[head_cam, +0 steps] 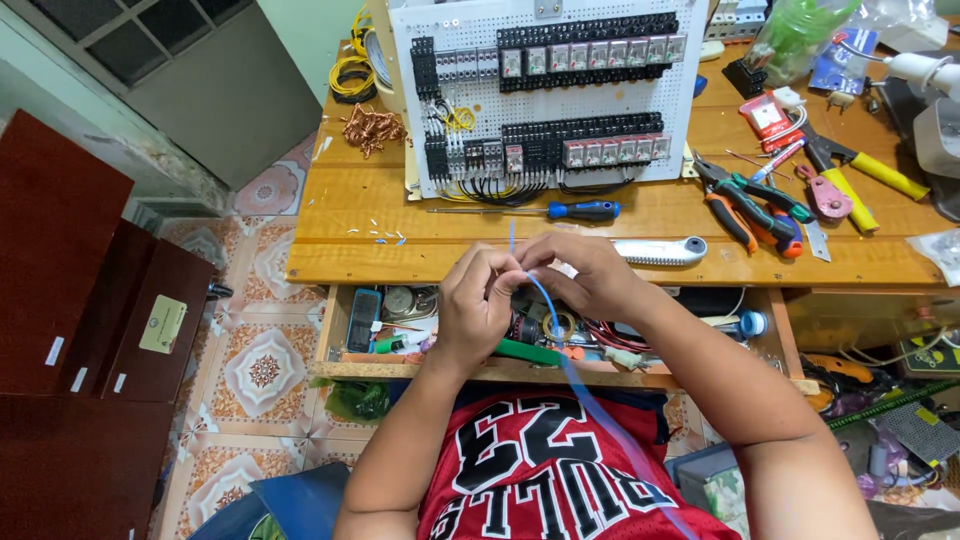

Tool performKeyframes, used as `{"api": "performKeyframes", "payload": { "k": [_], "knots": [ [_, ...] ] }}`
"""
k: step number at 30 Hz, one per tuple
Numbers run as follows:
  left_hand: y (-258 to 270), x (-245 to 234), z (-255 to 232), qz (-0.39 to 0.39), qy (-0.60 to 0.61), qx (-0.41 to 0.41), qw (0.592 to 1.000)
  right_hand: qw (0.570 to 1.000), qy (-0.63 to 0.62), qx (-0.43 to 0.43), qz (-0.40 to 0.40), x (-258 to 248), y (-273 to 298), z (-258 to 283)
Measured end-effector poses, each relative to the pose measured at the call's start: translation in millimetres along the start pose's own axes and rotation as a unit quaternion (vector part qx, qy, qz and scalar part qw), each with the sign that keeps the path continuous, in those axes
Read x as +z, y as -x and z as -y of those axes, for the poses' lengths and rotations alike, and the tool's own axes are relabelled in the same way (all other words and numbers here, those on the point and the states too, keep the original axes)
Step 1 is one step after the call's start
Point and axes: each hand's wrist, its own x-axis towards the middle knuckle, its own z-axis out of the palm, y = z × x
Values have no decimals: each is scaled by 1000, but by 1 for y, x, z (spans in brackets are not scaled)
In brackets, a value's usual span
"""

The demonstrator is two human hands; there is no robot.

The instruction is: Assembling an electrical control panel by stripping, crimping, and connecting wires to terminal blocks

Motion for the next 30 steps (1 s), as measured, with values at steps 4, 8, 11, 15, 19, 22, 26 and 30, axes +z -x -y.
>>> {"api": "performKeyframes", "payload": {
  "k": [4,8,11,15,19,22,26,30],
  "knots": [
    [13,5,15,7,8,-27,1000,999,4,42,29,-5,15,-10],
    [19,5,23,9,4,-54,998,999,32,14,25,-9,17,-21],
    [25,8,28,-22,-7,-31,999,997,61,-45,0,-10,15,-26],
    [25,15,16,-65,-1,20,998,994,79,-69,-8,-13,18,-38],
    [23,11,10,-68,12,43,997,994,81,-73,-16,-29,17,-43],
    [21,4,3,-82,9,85,993,986,121,-74,-91,-46,16,-46],
    [28,6,5,-86,27,115,989,981,130,-103,-103,-54,10,-36],
    [28,4,-4,-66,33,136,988,982,115,-91,-121,-63,11,-34]
  ]
}}
